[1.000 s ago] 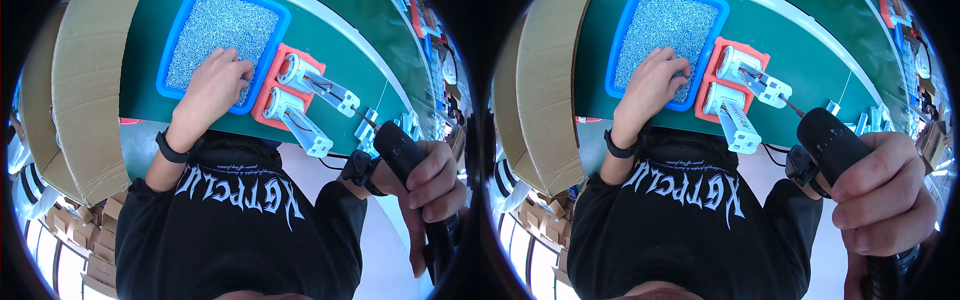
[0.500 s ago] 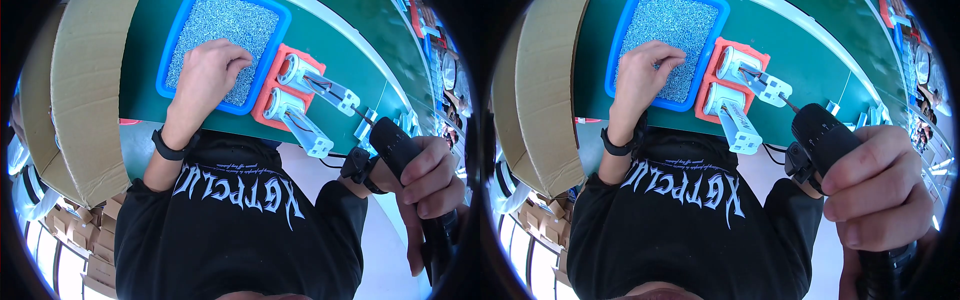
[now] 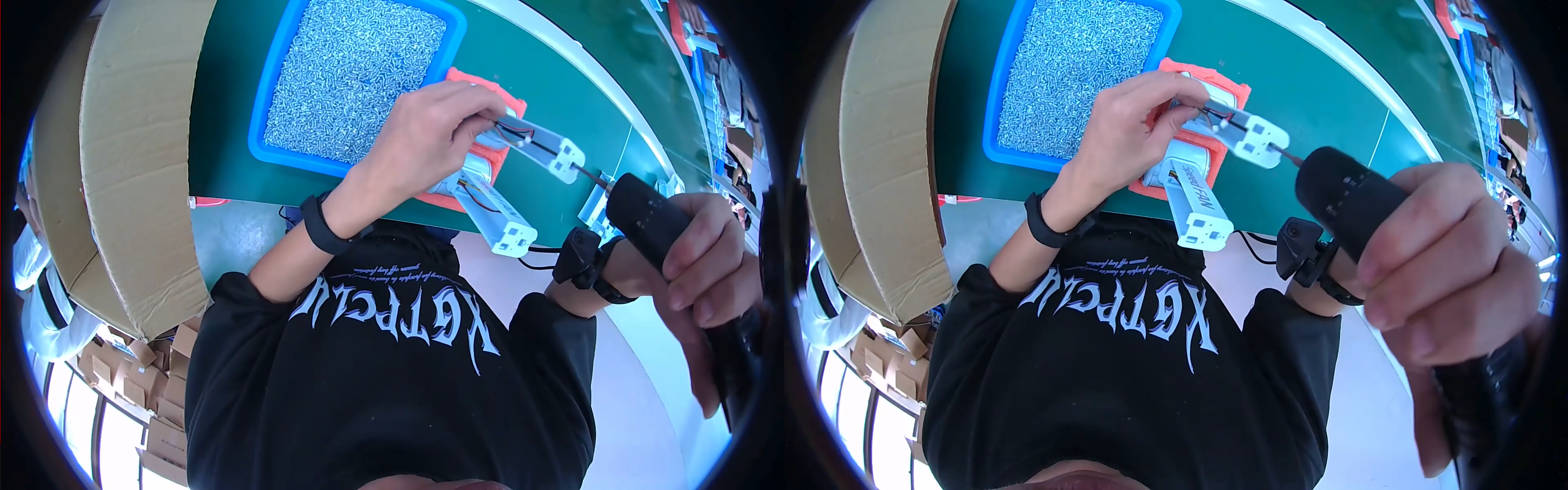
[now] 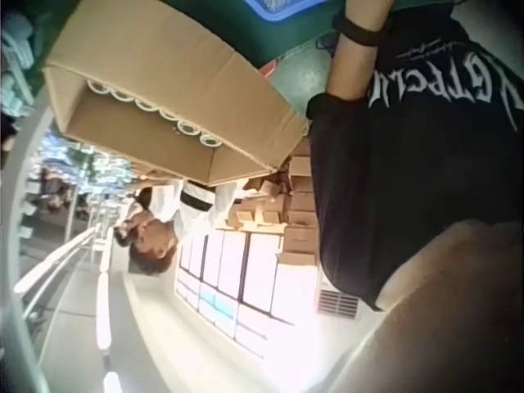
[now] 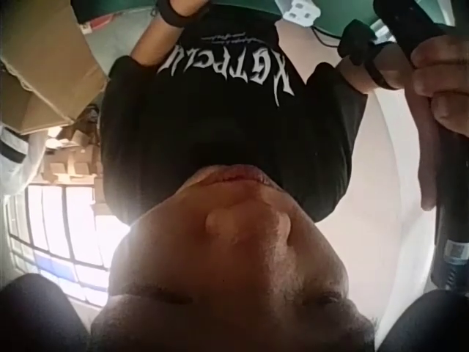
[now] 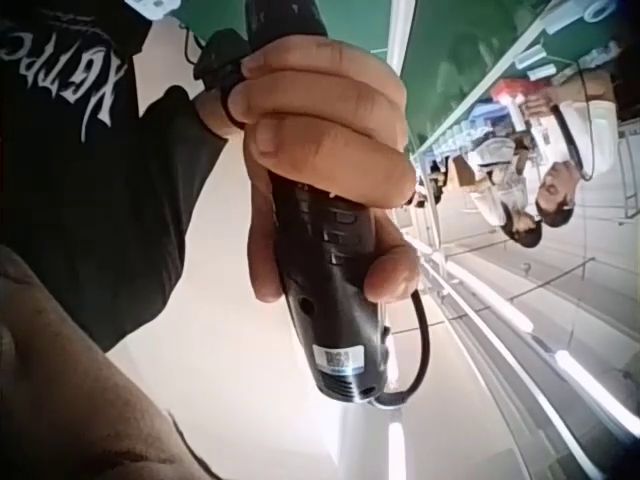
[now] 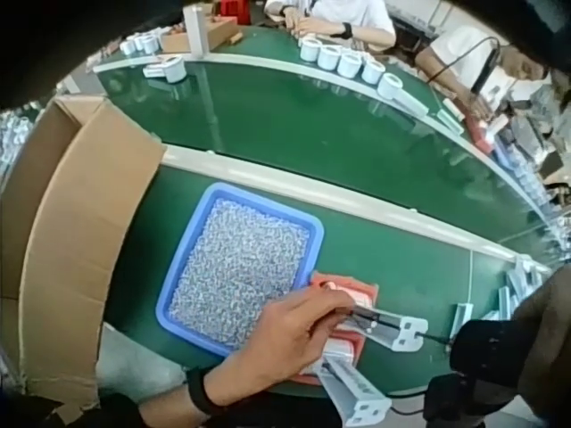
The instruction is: Assembling plastic housings and components using an electric screwdriver and screws at a factory workstation.
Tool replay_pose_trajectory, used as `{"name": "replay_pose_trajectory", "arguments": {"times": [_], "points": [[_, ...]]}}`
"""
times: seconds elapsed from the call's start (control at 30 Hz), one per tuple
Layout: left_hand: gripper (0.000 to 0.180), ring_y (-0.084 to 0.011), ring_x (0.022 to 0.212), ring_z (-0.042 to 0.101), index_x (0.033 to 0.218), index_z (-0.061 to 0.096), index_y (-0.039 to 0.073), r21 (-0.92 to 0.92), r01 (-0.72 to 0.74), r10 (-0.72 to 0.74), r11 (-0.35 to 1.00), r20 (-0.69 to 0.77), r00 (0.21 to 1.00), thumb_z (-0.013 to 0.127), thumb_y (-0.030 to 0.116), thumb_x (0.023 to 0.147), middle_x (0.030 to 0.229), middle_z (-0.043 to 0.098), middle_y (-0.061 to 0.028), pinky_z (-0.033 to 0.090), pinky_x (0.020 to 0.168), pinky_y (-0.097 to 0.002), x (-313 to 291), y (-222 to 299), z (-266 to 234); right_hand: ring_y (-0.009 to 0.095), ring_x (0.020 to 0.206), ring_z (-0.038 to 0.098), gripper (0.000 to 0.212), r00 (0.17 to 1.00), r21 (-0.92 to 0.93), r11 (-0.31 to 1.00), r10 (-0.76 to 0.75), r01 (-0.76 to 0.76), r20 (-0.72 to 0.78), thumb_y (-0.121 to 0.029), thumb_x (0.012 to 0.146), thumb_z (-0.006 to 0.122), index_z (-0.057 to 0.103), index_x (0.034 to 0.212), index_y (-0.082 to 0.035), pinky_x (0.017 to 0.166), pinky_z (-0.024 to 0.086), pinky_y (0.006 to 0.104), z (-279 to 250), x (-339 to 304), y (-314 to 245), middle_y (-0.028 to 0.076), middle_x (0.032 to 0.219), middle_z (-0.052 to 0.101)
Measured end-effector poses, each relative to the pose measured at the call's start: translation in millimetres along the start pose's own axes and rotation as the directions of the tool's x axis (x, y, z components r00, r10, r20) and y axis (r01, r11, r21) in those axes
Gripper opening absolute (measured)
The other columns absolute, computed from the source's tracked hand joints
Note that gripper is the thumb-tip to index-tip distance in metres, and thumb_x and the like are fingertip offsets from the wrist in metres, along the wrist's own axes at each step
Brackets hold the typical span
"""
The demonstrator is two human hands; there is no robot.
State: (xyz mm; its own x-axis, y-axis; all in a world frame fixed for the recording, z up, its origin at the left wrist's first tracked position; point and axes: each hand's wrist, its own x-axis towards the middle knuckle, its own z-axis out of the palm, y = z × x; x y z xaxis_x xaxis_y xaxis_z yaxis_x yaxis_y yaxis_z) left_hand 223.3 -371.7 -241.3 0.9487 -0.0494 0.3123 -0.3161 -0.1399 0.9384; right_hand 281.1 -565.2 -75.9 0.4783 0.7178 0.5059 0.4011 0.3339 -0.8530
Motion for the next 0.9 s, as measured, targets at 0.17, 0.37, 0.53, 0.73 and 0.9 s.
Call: {"name": "replay_pose_trajectory", "arguments": {"times": [0.17,0.37,0.53,0.73,0.9], "points": [[0.012,-0.0258,0.074,0.065,0.089,0.064,0.006,0.069,0.018,-0.018,0.997,-0.003,1.0,0.066,0.001,0.078,0.084,0.068,-0.0073,0.053,0.063,-0.0328,-6.4,-2.7,3.2,0.011,0.058,0.062,0.068,0.97,0.019,0.992,-0.12,0.127,-0.21,-0.076,0.052,0.073,0.059,0.072,-0.012,0.054,0.048,0.0206,-14.5,-15.4,-3.6,-0.002,0.075,0.062],[0.02,-0.0176,0.078,0.066,0.097,0.067,0.003,-0.049,0.083,-0.081,0.995,0.039,0.996,0.066,-0.004,0.078,0.089,0.068,-0.0086,0.052,0.069,-0.0266,-5.1,-4.3,-6.9,0.01,0.057,0.062,0.069,0.951,0.033,0.985,-0.154,0.169,-0.27,-0.078,0.05,0.072,0.059,0.07,-0.013,0.055,0.048,0.0203,-20.5,-21.8,-7.2,-0.003,0.072,0.062],[0.02,-0.0164,0.086,0.067,0.098,0.069,0.003,-0.24,0.252,-0.254,0.937,0.021,0.967,0.068,-0.003,0.078,0.094,0.069,-0.0091,0.052,0.078,-0.0269,-8.1,3.5,-4.3,0.01,0.057,0.063,0.067,0.942,0.041,0.983,-0.159,0.179,-0.294,-0.076,0.052,0.073,0.059,0.069,-0.013,0.056,0.05,0.0197,-21.3,-24.9,-11.8,-0.003,0.069,0.062],[0.02,-0.0167,0.091,0.066,0.096,0.07,0.002,-0.247,0.266,-0.262,0.932,0.048,0.964,0.068,-0.004,0.078,0.096,0.07,-0.009,0.051,0.083,-0.0277,-10.3,2.6,-3.9,0.01,0.057,0.063,0.064,0.931,0.051,0.981,-0.16,0.187,-0.327,-0.074,0.053,0.074,0.059,0.068,-0.014,0.058,0.051,0.019,-23.2,-29.9,-16.3,-0.003,0.066,0.062],[0.02,-0.0164,0.091,0.066,0.096,0.07,0.002,-0.299,0.291,-0.28,0.909,0.08,0.957,0.067,-0.005,0.077,0.096,0.07,-0.0086,0.05,0.085,-0.0275,-10.8,-0.1,-6.5,0.01,0.057,0.064,0.062,0.924,0.064,0.98,-0.154,0.187,-0.35,-0.072,0.055,0.075,0.058,0.067,-0.014,0.06,0.052,0.0185,-24.1,-30.8,-17.7,-0.003,0.064,0.062]]}}
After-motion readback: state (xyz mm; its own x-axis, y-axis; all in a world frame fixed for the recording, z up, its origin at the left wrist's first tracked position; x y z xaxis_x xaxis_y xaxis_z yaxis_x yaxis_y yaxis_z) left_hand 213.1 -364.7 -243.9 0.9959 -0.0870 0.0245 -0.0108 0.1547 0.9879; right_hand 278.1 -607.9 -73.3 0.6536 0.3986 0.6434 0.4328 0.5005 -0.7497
